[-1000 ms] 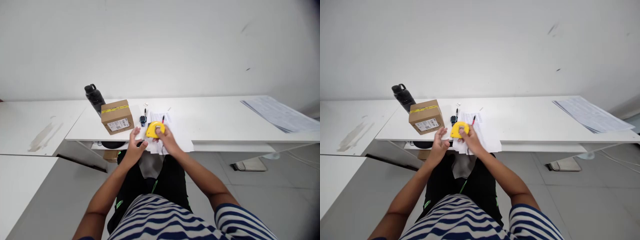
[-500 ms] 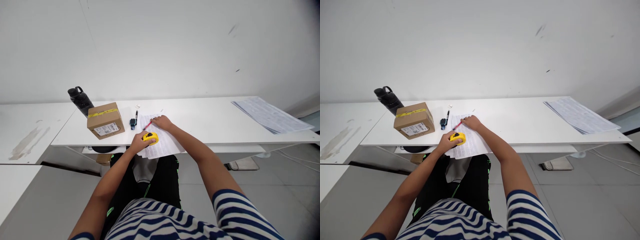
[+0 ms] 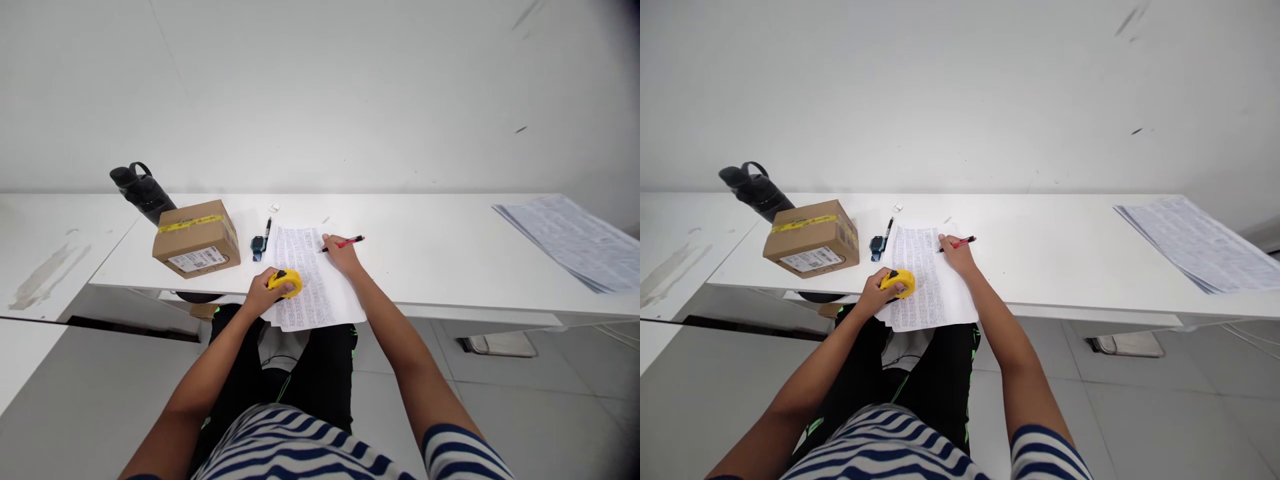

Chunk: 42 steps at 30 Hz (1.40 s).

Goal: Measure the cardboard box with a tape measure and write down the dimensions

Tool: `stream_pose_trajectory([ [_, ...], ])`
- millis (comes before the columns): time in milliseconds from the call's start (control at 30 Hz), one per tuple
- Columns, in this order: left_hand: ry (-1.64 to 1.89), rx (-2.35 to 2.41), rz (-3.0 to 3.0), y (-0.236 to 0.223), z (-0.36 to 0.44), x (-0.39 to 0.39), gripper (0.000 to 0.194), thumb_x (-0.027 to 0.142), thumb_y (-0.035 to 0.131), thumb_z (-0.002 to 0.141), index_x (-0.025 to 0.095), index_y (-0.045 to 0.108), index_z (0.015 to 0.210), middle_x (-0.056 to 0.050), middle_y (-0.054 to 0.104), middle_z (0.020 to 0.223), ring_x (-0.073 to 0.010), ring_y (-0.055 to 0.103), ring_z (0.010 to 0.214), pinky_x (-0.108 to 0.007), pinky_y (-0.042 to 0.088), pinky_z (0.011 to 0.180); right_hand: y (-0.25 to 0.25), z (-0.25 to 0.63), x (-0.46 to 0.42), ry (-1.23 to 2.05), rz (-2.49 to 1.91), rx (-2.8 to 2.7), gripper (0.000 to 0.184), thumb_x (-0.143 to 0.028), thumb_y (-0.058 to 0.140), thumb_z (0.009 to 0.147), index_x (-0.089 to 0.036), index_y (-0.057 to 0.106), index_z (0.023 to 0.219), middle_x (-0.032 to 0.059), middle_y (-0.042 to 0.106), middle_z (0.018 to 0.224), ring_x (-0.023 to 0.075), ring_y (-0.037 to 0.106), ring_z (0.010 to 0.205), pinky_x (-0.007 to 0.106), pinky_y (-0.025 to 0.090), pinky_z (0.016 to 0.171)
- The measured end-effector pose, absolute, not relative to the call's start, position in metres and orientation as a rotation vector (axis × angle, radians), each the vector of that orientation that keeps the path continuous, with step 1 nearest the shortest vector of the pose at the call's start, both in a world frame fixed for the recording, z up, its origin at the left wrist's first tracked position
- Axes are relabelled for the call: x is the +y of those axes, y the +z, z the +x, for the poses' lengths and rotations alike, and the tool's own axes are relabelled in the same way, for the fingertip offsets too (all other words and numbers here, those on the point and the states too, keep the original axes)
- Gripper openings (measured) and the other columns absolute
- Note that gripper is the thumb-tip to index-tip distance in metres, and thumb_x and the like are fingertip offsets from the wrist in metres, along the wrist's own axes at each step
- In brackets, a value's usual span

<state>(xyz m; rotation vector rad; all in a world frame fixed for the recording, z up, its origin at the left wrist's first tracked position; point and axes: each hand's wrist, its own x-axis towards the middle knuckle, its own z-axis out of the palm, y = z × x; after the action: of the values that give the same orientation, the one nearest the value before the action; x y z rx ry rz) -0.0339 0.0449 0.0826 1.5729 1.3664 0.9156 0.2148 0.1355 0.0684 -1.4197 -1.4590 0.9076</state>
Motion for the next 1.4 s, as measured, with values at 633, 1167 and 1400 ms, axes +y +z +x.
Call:
stream_pose_trajectory([
  [633, 0.945, 1.367, 1.535, 0.0745, -0.0337, 0.0470, 0.041, 0.054, 0.075, 0.070, 0.018, 0.062, 0.084, 0.003, 0.059, 0.071, -0.0121, 0.051, 0.063, -0.025, 0.042, 0.060, 0.0689, 0.2130, 0.1370, 0.966, -1.419, -1.460, 0.034, -0.046, 0.056, 0.079, -0.022, 0.052, 0.056, -0.0014, 0.050, 0.057, 0.0163, 0.047, 0.064, 0.031, 0.037, 0.064],
  [1167, 0.927, 1.380, 1.566, 0.0796, -0.0331, 0.0459, 0.040, 0.054, 0.074, 0.072, 0.018, 0.061, 0.083, 0.004, 0.057, 0.069, -0.0111, 0.049, 0.062, -0.024, 0.040, 0.059, 0.0680, 0.2140, 0.1333, 0.953, -1.416, -1.466, 0.034, -0.048, 0.055, 0.081, -0.022, 0.054, 0.059, -0.0002, 0.056, 0.062, 0.0182, 0.052, 0.070, 0.032, 0.041, 0.069],
  [1400, 0.936, 1.397, 1.586, 0.0799, -0.0323, 0.0460, 0.041, 0.056, 0.073, 0.072, 0.018, 0.060, 0.081, 0.003, 0.058, 0.069, -0.0117, 0.050, 0.063, -0.024, 0.041, 0.059, 0.0692, 0.2140, 0.1311, 0.936, -1.428, -1.448, 0.034, -0.049, 0.055, 0.081, -0.023, 0.053, 0.060, -0.0004, 0.053, 0.061, 0.0187, 0.051, 0.072, 0.032, 0.040, 0.068],
])
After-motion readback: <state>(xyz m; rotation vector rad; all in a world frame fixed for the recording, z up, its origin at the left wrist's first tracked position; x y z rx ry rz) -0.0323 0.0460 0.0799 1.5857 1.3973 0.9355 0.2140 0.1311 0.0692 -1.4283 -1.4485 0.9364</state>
